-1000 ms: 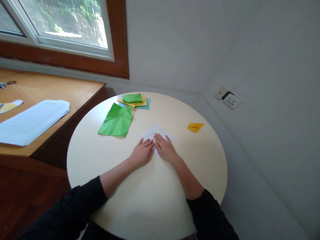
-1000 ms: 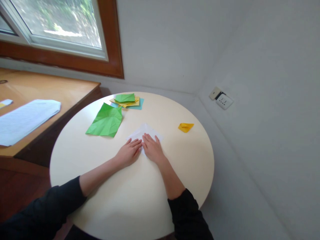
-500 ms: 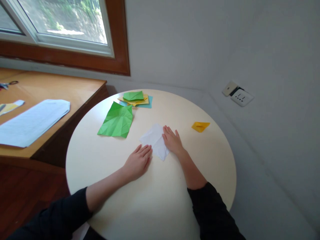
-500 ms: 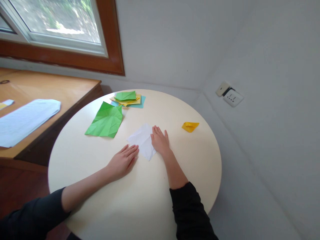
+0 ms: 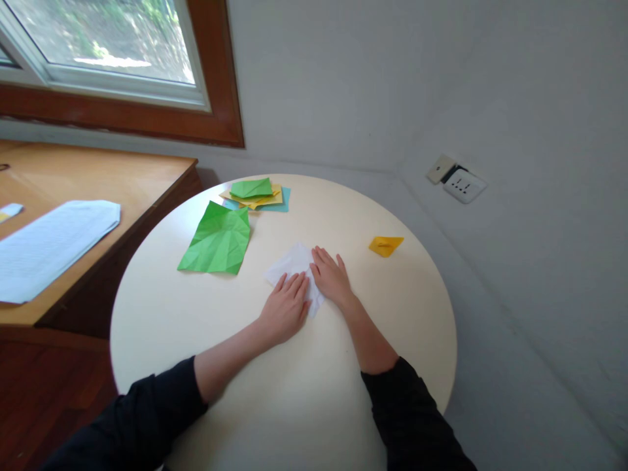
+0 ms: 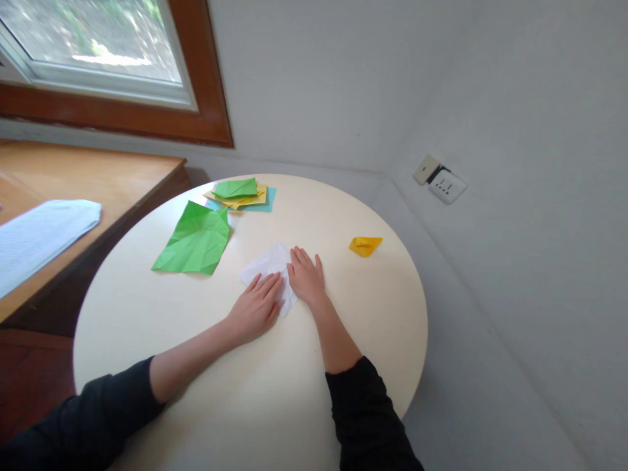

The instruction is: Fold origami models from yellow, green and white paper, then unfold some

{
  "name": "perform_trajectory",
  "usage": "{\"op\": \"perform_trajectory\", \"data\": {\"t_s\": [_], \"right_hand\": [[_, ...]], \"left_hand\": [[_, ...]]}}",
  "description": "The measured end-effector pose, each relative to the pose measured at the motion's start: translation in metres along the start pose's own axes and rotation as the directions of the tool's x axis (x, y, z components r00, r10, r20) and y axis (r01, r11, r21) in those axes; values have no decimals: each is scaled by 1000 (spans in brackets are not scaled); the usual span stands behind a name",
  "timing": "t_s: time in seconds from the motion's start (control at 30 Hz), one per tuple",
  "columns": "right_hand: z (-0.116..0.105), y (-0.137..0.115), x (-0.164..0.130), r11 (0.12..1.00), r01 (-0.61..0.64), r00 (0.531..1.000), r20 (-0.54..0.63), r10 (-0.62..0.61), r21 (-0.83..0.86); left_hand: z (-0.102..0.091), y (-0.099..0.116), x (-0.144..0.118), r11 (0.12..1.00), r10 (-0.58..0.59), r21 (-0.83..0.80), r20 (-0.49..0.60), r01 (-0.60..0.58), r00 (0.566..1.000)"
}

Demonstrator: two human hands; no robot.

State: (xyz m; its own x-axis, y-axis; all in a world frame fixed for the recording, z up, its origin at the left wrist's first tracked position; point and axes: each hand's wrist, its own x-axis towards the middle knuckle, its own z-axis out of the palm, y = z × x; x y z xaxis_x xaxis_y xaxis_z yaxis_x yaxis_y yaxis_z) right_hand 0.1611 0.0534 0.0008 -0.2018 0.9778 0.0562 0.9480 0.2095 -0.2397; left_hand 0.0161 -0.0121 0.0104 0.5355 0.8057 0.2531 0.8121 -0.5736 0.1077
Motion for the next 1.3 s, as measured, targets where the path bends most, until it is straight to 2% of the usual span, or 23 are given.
{"op": "perform_trajectory", "data": {"t_s": [0.17, 0.33, 0.53, 0.93, 1.3], "right_hand": [[-3, -1, -1, 1000, 7, 1000, 16, -7, -15], [-3, -2, 0, 1000, -14, 1000, 8, 14, 5], [0, -1, 2, 999, -31, 998, -54, 31, 12], [0, 0, 3, 999, -38, 996, -75, 39, 17], [0, -1, 2, 998, -33, 994, -106, 38, 50]], "left_hand": [[11, 0, -6, 1000, 0, 13, 54, 0, 999], [3, -2, -5, 1000, -1, 15, 62, 0, 998], [-2, -3, -7, 1000, -4, -6, 71, 4, 997], [-7, -4, -9, 1000, -18, -1, 23, 18, 1000], [-12, -6, -8, 998, -29, -55, 61, 32, 998]]}}
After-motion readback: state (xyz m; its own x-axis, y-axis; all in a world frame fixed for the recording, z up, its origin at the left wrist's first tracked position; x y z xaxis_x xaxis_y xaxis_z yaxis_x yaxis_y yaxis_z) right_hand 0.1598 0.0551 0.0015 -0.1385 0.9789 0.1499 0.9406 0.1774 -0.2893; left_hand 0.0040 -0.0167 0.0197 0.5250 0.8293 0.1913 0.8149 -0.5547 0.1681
